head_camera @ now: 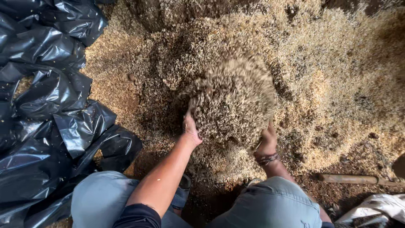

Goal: The person mixes a pile of soil and wood shavings using a small shovel and hands. They repeatedly scoop and turn the materials to blend them together in an outdoor area.

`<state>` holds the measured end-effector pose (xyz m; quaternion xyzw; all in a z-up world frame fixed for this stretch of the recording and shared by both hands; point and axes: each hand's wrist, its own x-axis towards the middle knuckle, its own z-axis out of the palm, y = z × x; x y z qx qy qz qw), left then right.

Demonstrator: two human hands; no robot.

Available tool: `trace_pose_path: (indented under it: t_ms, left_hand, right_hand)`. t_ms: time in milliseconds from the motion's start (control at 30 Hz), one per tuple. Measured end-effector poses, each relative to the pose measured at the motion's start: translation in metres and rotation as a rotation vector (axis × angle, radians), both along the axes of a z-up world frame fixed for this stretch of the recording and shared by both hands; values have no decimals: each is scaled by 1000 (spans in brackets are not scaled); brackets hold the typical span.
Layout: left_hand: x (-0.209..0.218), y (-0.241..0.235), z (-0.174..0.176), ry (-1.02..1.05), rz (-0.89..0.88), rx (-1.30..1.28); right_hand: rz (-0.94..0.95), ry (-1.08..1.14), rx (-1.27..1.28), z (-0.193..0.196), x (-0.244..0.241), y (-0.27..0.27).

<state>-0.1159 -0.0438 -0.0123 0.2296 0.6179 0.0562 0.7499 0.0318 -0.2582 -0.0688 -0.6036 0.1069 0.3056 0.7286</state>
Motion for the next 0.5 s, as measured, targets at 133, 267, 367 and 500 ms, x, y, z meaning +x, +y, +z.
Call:
trace_pose_path:
  t_ms: [133, 267, 367, 500]
  left_hand:
    - [19, 23, 39, -253, 19, 59]
    - [31, 49, 78, -206, 7, 284]
    - [25, 63, 91, -187, 12, 489]
    - [14, 78, 85, -187, 23, 684]
  right_hand:
    - [215, -543, -162, 84, 39, 24]
    - [323, -904, -382, 155, 62, 58]
    - [325, -1481, -396, 180, 75, 84]
    - [287, -1683, -317, 180, 93, 97]
